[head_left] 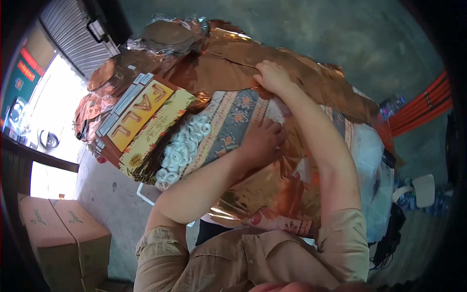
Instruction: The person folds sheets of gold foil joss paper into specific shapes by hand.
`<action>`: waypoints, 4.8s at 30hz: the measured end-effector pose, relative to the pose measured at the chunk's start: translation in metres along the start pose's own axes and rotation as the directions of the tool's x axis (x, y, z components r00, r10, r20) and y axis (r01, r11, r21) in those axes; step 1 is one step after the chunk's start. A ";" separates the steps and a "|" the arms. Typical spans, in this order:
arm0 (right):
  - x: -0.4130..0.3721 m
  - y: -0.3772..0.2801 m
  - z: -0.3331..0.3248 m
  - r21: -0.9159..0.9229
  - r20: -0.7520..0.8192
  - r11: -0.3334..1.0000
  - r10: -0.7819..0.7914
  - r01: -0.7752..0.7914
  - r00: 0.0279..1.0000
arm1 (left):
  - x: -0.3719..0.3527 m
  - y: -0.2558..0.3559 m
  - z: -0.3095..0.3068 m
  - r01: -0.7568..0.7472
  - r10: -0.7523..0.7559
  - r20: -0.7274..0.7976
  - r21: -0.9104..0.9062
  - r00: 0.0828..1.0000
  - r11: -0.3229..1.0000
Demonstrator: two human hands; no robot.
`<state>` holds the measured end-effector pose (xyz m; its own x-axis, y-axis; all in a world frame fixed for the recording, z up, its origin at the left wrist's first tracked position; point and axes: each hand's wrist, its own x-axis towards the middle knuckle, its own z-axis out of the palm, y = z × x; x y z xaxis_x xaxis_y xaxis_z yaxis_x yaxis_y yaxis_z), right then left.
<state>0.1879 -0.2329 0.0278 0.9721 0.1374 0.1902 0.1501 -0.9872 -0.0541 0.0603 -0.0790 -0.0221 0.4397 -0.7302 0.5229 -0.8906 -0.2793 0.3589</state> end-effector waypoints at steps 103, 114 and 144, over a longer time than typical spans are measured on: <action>-0.320 -0.055 -0.025 0.287 0.162 0.950 -0.172 0.120 0.972 | -0.027 -0.008 -0.035 -0.082 0.021 0.262 0.221 0.965 0.972; -0.318 -0.066 -0.021 0.262 0.166 0.957 -0.171 0.124 0.971 | -0.029 -0.007 -0.031 -0.091 0.044 0.219 0.209 0.975 0.974; -0.334 -0.095 -0.045 0.218 0.172 0.969 -0.159 0.120 0.972 | -0.010 -0.004 -0.006 -0.086 0.091 0.101 -0.054 0.991 0.995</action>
<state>-0.1589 -0.1881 0.0135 0.9521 0.3048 0.0248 0.3015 -0.9220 -0.2428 0.0602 -0.0664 -0.0244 0.3430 -0.8117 0.4728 -0.9175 -0.1817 0.3538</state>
